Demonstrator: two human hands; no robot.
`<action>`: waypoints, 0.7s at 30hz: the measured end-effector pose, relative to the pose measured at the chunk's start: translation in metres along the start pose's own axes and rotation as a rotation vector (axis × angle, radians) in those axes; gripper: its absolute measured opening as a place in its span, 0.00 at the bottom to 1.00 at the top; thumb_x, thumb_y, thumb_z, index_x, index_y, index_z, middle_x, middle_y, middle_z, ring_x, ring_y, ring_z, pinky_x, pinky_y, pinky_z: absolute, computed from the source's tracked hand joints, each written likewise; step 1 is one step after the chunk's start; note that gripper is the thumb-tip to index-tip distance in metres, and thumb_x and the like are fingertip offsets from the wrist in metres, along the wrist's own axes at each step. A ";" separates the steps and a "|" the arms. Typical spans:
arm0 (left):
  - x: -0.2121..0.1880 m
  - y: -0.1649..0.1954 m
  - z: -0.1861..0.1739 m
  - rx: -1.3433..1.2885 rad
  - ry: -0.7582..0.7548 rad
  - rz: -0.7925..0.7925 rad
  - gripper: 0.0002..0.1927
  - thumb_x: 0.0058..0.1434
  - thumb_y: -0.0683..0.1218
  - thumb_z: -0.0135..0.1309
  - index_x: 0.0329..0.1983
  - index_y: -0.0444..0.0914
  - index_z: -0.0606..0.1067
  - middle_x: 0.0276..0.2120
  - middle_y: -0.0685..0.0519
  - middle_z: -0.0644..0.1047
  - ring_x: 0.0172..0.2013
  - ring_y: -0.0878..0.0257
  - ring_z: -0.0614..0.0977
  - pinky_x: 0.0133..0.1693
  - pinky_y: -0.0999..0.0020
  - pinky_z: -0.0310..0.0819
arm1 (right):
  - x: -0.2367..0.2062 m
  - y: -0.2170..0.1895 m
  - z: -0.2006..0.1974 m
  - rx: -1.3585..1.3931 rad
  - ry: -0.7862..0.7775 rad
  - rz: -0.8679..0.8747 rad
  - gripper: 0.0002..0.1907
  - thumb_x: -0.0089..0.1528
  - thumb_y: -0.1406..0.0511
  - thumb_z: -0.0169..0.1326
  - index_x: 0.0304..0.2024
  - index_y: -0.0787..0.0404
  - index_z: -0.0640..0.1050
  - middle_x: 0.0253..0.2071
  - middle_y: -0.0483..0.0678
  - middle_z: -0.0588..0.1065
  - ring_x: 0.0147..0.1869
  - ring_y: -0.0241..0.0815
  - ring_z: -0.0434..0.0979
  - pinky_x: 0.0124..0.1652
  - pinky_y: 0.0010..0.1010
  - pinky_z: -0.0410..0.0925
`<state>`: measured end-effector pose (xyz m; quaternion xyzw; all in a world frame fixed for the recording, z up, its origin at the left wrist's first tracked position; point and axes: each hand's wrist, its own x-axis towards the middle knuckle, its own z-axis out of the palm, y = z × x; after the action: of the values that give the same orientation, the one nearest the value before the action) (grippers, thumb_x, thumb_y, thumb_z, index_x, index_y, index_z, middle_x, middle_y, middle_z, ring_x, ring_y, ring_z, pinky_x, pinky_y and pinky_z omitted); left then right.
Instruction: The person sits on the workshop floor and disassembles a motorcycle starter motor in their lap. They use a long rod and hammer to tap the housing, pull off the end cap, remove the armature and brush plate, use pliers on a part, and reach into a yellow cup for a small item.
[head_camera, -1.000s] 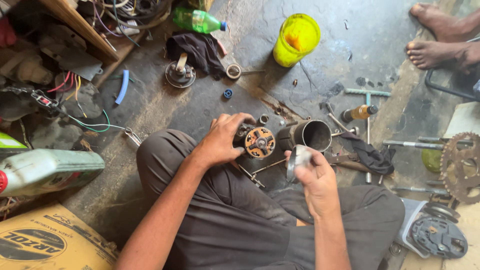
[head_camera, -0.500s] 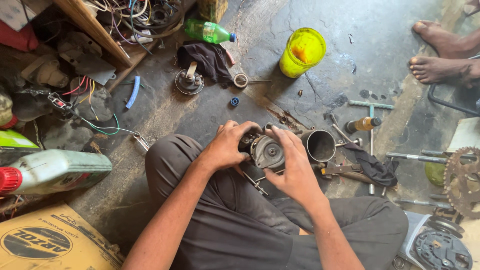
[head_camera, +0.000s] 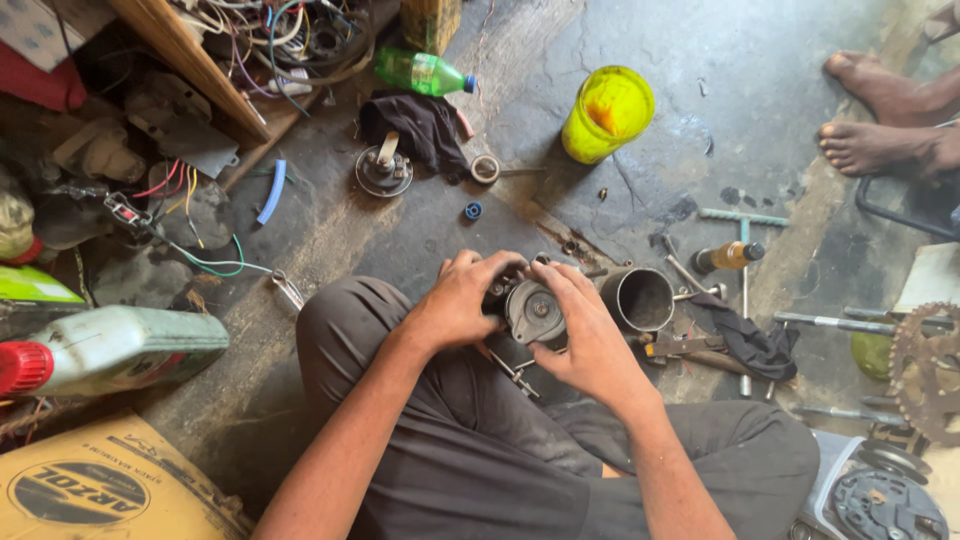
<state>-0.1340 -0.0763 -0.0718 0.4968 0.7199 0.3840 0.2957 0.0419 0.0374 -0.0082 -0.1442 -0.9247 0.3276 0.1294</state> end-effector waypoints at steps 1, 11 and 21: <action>0.000 0.000 0.000 -0.007 -0.006 0.046 0.43 0.40 0.41 0.65 0.63 0.49 0.69 0.52 0.46 0.76 0.55 0.43 0.73 0.59 0.52 0.66 | 0.000 0.000 -0.001 0.023 0.007 -0.005 0.49 0.44 0.71 0.66 0.68 0.64 0.63 0.65 0.60 0.67 0.74 0.59 0.62 0.68 0.44 0.58; 0.006 0.013 -0.006 0.080 -0.062 0.103 0.43 0.35 0.44 0.73 0.60 0.50 0.73 0.56 0.57 0.75 0.59 0.49 0.70 0.58 0.54 0.60 | 0.032 0.068 -0.038 -0.068 0.250 0.134 0.48 0.46 0.64 0.72 0.66 0.62 0.66 0.58 0.58 0.74 0.63 0.60 0.74 0.60 0.46 0.65; 0.014 0.022 -0.016 0.081 -0.079 0.073 0.43 0.36 0.44 0.74 0.59 0.51 0.73 0.56 0.59 0.75 0.58 0.52 0.70 0.58 0.56 0.60 | 0.114 0.212 0.005 -0.644 -0.190 0.115 0.46 0.40 0.62 0.71 0.60 0.58 0.69 0.49 0.54 0.78 0.57 0.59 0.76 0.48 0.47 0.70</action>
<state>-0.1407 -0.0624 -0.0453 0.5492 0.7041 0.3449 0.2893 -0.0264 0.2325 -0.1320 -0.1984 -0.9790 0.0376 -0.0283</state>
